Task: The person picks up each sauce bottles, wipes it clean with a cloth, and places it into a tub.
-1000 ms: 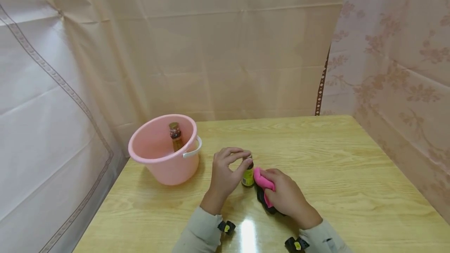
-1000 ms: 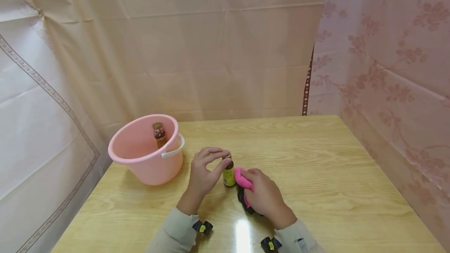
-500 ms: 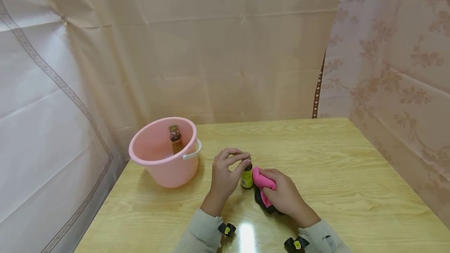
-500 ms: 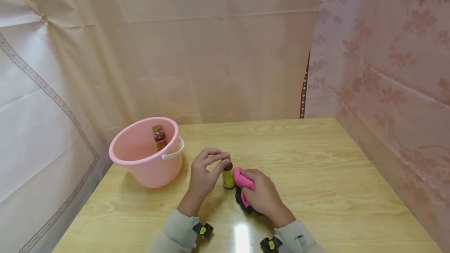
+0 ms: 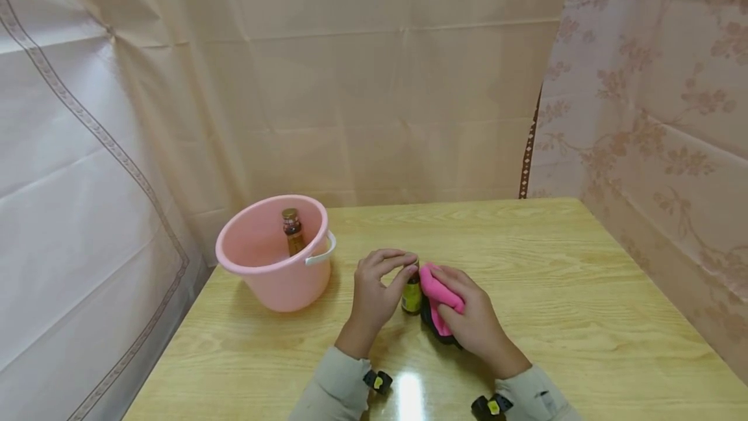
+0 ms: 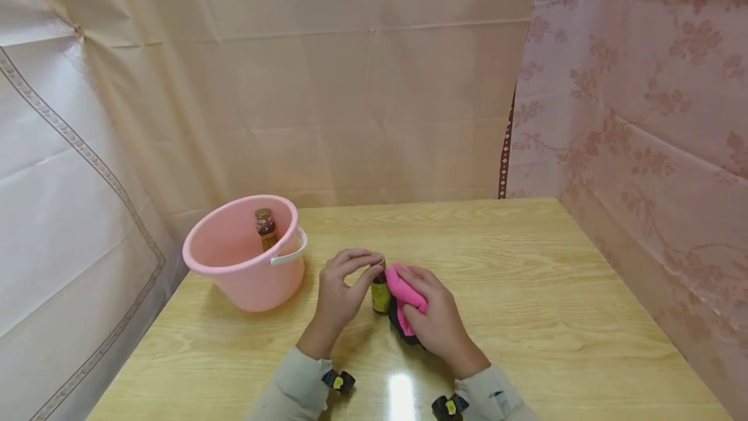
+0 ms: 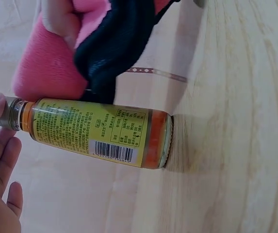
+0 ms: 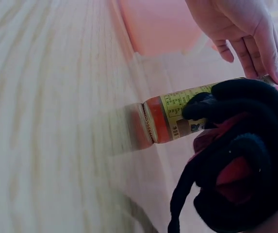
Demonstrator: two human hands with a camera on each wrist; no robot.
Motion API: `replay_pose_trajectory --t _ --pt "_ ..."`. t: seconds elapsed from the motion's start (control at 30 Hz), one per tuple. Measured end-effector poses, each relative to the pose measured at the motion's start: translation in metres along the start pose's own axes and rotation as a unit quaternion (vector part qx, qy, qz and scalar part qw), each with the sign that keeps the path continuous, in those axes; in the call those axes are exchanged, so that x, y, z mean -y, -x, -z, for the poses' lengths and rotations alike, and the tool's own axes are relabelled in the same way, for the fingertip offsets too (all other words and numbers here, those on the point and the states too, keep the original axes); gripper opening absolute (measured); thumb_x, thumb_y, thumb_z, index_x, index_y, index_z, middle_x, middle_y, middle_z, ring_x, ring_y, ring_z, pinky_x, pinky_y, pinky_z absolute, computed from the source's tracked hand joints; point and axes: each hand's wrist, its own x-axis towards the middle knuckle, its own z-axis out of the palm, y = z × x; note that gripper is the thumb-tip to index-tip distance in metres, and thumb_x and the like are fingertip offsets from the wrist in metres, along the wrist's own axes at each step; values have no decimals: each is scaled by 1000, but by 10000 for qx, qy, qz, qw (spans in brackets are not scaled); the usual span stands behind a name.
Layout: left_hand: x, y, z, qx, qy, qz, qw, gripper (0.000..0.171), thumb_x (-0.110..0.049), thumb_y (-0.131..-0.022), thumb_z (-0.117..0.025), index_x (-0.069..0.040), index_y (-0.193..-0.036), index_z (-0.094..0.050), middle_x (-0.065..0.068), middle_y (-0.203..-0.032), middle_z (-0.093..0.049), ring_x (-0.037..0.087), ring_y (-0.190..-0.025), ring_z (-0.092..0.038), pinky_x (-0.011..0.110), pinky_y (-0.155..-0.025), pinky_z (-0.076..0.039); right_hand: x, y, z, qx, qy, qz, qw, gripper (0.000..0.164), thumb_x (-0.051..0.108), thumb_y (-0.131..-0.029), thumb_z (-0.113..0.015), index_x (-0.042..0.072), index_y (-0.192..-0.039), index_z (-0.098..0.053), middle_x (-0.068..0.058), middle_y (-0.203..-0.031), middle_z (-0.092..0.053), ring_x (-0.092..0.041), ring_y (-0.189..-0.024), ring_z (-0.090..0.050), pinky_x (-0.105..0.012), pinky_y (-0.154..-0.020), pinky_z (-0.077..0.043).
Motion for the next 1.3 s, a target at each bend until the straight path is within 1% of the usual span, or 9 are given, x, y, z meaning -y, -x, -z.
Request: replay_pose_trajectory --t 0.17,0.37,0.6,0.7,0.77,0.93,1.07,1.23,1.3 --pt "2 1 0 8 -14 -75 10000 15 -18 -93 -79 -17 -107 -83 -2 -110 -77 15 -108 -69 47 -94 -45 1 -1 0 -41 41 138 9999 71 -6 -87 -74 30 -147 -60 3 -148 -57 -19 -129 -58 -25 -98 -52" --pt "2 2 -3 -13 -167 -238 9996 15 -19 -93 -79 -18 -107 -82 -3 -109 -77 15 -107 -69 46 -93 -44 3 1 2 117 98 -12 9999 67 -6 -86 -73 20 -147 -60 -6 -147 -58 -24 -125 -61 -28 -90 -57" --pt "0 4 -3 -5 -61 -117 9999 14 -17 -94 -78 -18 -107 -82 -2 -110 -76 18 -108 -67 47 -93 -43 1 2 2 297 184 -178 9992 59 -3 -88 -72 14 -144 -63 -4 -145 -60 -21 -119 -63 -28 -89 -57" --pt "-1 3 -3 38 7 -54 10000 14 -17 -95 -77 -17 -107 -82 -1 -112 -75 19 -110 -66 47 -93 -43 1 2 3 353 188 -367 9985 57 -3 -87 -71 14 -142 -64 -5 -143 -61 -22 -117 -64 -29 -88 -57" --pt "-1 2 -3 50 39 -21 10000 13 -16 -95 -77 -16 -108 -82 1 -114 -73 20 -111 -66 48 -93 -43 1 1 3 452 218 -595 9970 57 -3 -87 -71 14 -141 -66 -5 -141 -62 -22 -113 -64 -28 -86 -56" --pt "-2 2 -2 54 60 -51 10000 14 -15 -95 -77 -14 -107 -82 4 -113 -69 19 -109 -65 48 -92 -44 1 0 1 804 473 -1141 9891 54 -2 -87 -73 15 -138 -67 -5 -137 -65 -18 -105 -63 -25 -81 -54" --pt "-2 2 -1 50 49 -103 9999 14 -13 -94 -77 -14 -107 -82 1 -110 -70 18 -106 -66 48 -91 -44 3 -1 1 875 673 -1214 9864 52 0 -87 -74 12 -137 -68 -6 -136 -66 -17 -104 -63 -29 -83 -54" --pt "-2 1 -1 36 -18 -127 9999 14 -14 -94 -78 -14 -108 -82 0 -110 -71 17 -106 -67 49 -97 -44 4 0 1 935 954 -1246 9832 49 2 -87 -75 11 -135 -70 -6 -133 -67 -16 -103 -64 -35 -87 -54" --pt "-2 1 -1 39 -39 -148 9999 15 -15 -94 -77 -14 -108 -82 0 -109 -72 17 -105 -67 48 -98 -44 5 0 2 962 1043 -1285 9815 48 3 -87 -75 10 -135 -70 -7 -131 -68 -16 -101 -64 -36 -85 -54"
